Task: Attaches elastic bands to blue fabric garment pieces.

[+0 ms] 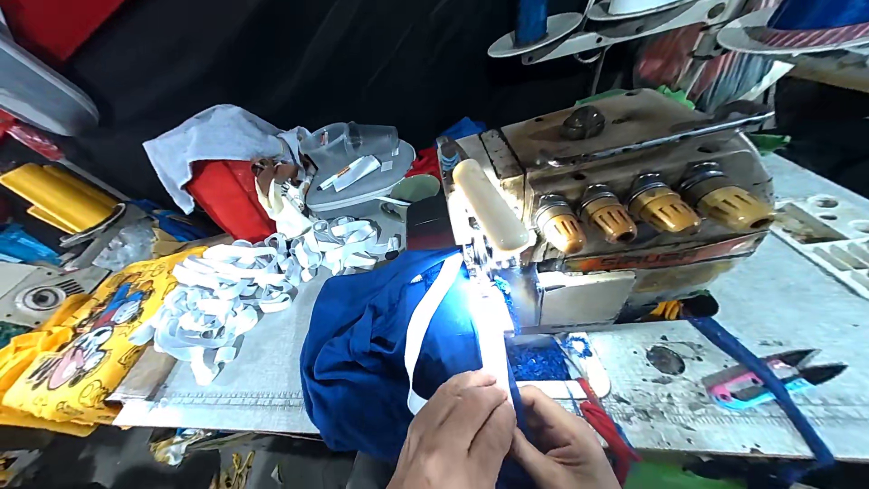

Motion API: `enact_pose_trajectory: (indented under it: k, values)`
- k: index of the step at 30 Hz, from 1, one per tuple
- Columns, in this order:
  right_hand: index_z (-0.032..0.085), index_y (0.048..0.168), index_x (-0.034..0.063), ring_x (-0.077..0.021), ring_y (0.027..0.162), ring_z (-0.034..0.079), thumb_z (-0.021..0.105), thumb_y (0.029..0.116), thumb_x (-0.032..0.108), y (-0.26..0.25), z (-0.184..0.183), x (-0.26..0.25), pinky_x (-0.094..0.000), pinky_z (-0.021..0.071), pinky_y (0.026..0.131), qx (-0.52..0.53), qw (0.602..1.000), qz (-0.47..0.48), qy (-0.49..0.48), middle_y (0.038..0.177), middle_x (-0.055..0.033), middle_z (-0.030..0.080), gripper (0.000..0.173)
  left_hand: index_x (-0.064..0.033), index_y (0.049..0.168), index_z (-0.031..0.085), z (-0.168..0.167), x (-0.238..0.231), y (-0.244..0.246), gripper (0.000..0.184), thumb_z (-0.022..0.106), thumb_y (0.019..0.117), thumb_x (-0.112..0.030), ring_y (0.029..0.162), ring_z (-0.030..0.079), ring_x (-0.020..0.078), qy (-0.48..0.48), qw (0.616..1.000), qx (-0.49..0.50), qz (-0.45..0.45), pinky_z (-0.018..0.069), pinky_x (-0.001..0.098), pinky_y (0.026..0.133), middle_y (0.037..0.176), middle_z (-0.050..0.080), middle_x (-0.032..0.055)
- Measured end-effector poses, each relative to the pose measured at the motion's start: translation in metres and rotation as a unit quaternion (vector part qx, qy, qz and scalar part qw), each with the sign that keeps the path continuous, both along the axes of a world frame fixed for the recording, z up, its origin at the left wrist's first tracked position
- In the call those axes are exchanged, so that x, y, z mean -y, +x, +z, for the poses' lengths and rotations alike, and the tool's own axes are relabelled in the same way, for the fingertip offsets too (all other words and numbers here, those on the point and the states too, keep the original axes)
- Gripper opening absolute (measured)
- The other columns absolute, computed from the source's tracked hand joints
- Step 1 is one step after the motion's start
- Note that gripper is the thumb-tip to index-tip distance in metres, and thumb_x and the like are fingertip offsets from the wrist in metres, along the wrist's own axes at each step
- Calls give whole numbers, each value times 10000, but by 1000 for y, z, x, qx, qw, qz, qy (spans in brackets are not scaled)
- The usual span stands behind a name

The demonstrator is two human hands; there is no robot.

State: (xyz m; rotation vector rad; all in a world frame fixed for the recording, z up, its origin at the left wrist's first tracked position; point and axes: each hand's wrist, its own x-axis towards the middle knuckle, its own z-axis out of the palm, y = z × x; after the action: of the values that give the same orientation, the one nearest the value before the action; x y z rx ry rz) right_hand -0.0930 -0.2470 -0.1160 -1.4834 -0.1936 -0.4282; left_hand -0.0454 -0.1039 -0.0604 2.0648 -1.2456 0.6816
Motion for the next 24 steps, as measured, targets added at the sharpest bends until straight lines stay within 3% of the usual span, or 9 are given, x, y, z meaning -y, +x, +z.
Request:
enact_pose_trajectory:
  k: [6, 16, 21, 24]
  values:
    - [623, 1079, 55, 52, 874, 691, 685, 925, 11, 1, 5, 1, -172, 589, 801, -22, 999, 5, 40, 972, 105, 747, 172, -37, 992, 705, -7, 14, 8, 107, 601, 972, -20, 1080, 667, 203, -22, 999, 27, 24, 480, 295, 1063, 976, 711, 97]
    - [659, 1069, 105, 18, 818, 717, 708, 888, -29, 4, 11, 7, -195, 606, 763, -41, 991, 14, 123, 925, 114, 766, 230, -66, 930, 744, 6, 24, 25, 102, 643, 936, -50, 987, 690, 182, -25, 995, 66, 76, 509, 285, 1002, 921, 730, 70]
    - [633, 1066, 94, 16, 817, 709, 703, 907, -9, -3, 8, 4, -204, 601, 738, -18, 995, 22, 99, 942, 103, 757, 201, -56, 892, 757, 24, 14, 17, 101, 680, 937, -102, 923, 694, 124, -44, 994, -6, 98, 535, 210, 916, 877, 726, 69]
    - [640, 1071, 90, 16, 823, 712, 706, 909, -3, -3, 7, 2, -203, 606, 749, -13, 995, 22, 97, 944, 100, 758, 197, -43, 906, 764, 25, 15, 10, 106, 671, 938, -83, 927, 700, 167, -19, 996, -16, 90, 537, 242, 925, 872, 727, 89]
